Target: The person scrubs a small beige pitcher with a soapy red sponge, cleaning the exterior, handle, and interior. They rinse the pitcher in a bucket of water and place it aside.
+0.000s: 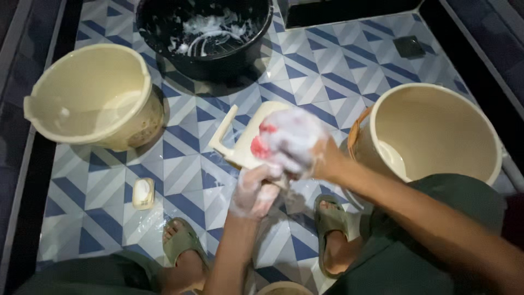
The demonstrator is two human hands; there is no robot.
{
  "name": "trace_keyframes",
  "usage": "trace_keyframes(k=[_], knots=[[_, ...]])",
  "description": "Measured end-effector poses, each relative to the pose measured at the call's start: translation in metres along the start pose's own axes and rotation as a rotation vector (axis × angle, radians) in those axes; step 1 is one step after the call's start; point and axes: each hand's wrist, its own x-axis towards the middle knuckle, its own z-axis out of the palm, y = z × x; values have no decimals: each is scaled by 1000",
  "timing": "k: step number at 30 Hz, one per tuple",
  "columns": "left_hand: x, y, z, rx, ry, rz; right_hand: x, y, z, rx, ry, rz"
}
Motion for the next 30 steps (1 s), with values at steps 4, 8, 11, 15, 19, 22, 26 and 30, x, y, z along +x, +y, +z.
trace_keyframes(k=[4, 8, 11, 15, 19, 22, 26, 30], knots=[[2, -14, -8, 15, 72, 14, -11, -6, -5, 32, -23, 60], [5, -10, -8, -29, 45, -17, -11, -8, 1, 65, -48, 180], [10, -5, -4, 47, 36, -92, -4, -1, 1, 68, -70, 36], [14, -11, -6, -73, 32, -8, 3, 3, -2, 45, -50, 116], [10, -12, -15, -24, 162, -80, 2, -2, 2, 111, -102, 260], [15, 0, -16, 899, -153, 364, 0, 1, 7, 172, -218, 283], [3, -4, -14, 1363, -263, 416, -20, 5, 12, 397, -264, 818], [2, -2, -23, 779, 111, 123, -5, 4, 30, 1519, 118, 1278]])
